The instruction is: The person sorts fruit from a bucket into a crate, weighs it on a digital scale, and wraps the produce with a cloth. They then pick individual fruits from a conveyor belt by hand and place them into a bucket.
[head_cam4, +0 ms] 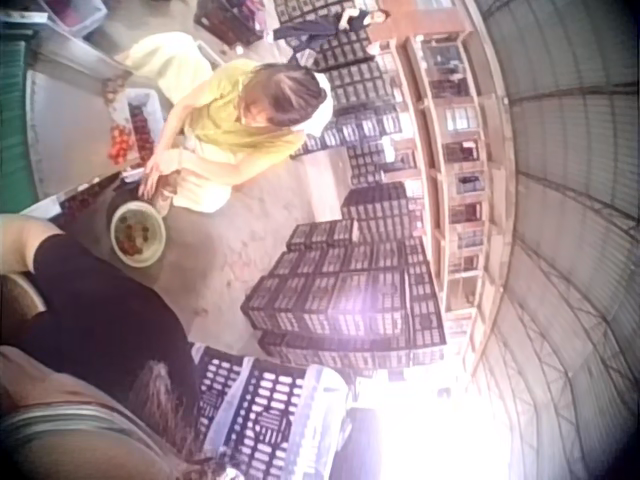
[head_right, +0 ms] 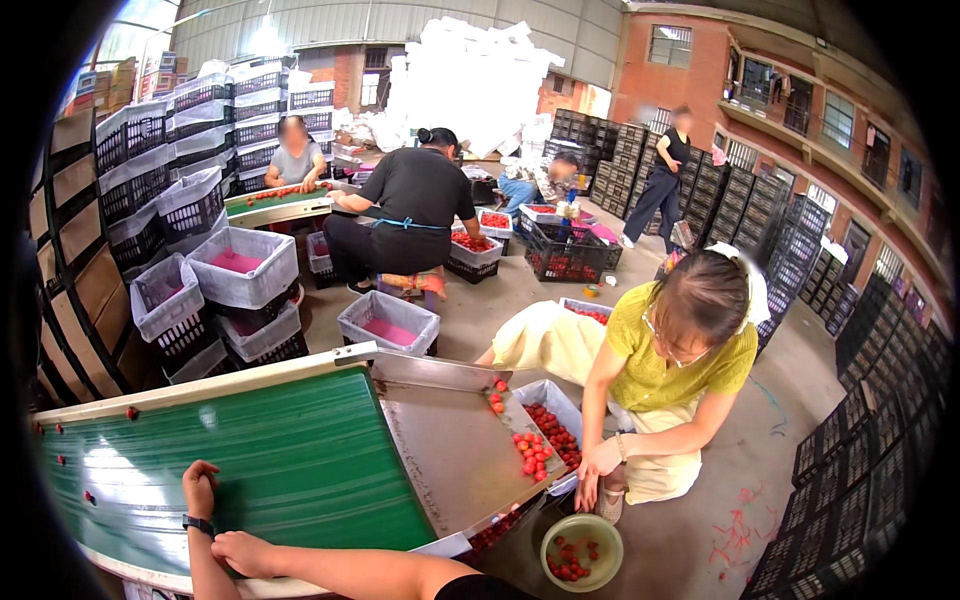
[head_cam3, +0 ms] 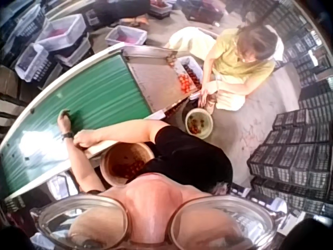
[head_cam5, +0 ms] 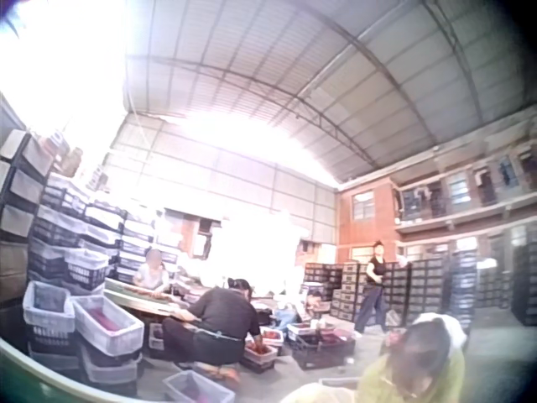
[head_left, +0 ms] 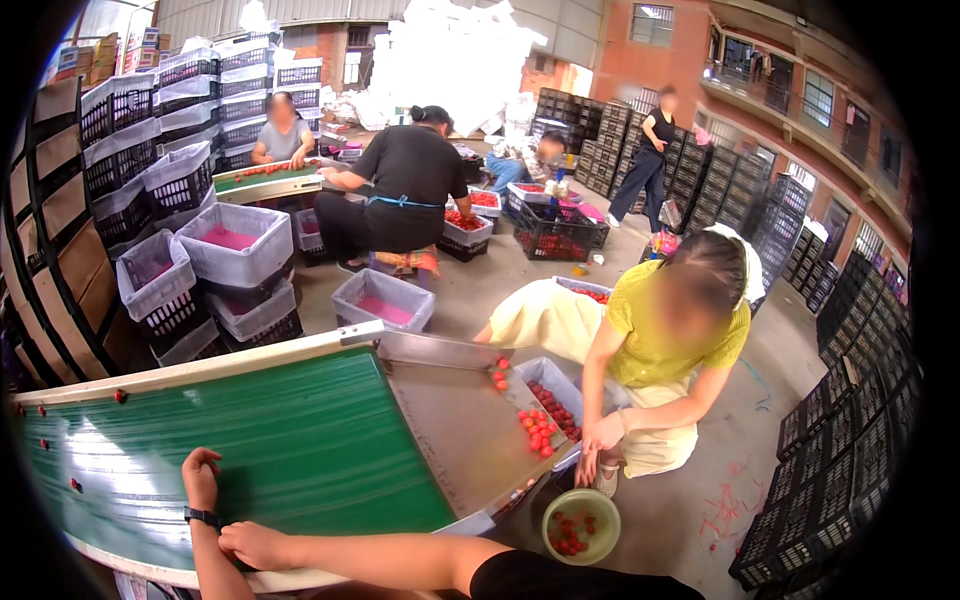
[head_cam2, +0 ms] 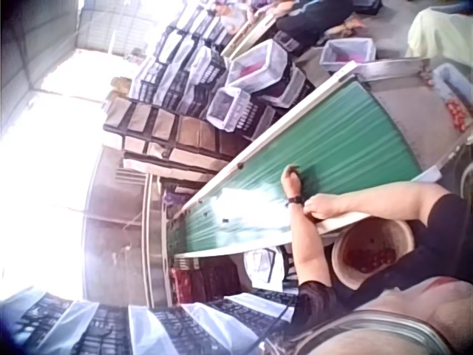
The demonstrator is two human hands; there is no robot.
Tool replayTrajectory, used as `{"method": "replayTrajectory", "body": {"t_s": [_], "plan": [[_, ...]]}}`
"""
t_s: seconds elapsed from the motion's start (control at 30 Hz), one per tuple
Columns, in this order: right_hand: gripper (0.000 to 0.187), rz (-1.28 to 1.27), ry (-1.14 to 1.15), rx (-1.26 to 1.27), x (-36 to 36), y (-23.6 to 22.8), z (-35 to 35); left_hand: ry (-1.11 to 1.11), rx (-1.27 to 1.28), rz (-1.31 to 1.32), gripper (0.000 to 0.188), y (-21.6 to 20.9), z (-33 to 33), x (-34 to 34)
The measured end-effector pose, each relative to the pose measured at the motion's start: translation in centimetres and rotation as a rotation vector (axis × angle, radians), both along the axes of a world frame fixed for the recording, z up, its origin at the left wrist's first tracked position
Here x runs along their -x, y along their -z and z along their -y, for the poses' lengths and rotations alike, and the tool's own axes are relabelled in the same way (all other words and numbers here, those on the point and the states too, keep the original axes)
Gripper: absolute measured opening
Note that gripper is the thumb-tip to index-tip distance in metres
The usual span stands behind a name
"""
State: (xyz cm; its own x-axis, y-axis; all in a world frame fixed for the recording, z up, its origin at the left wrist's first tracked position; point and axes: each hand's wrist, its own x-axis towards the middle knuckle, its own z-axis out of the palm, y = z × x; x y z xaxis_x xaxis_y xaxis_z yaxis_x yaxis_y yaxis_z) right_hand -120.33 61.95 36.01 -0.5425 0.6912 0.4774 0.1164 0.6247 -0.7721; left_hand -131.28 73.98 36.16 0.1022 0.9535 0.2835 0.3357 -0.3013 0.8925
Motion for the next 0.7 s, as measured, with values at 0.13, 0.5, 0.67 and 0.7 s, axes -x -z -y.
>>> {"method": "replayTrajectory", "body": {"t_s": [0.13, 0.5, 0.67, 0.7], "plan": [[0.009, -0.086, 0.064, -0.058, -0.2, 0.2, 0.3, 0.003, 0.002, -0.005, 0.028, 0.2, -0.1, -0.6], [0.006, -0.050, 0.024, -0.118, -1.8, -1.4, -0.9, -0.126, -0.035, -0.118, 0.022, -1.1, 0.2, -1.8], [0.007, 0.034, -0.035, -0.020, -1.4, -2.7, 0.7, -0.221, -0.204, -0.235, 0.020, -1.0, 1.2, -0.4], [0.008, 0.028, -0.034, -0.051, -1.3, -3.0, 0.2, -0.251, -0.292, -0.237, 0.019, -1.8, 0.3, -0.4]]}}
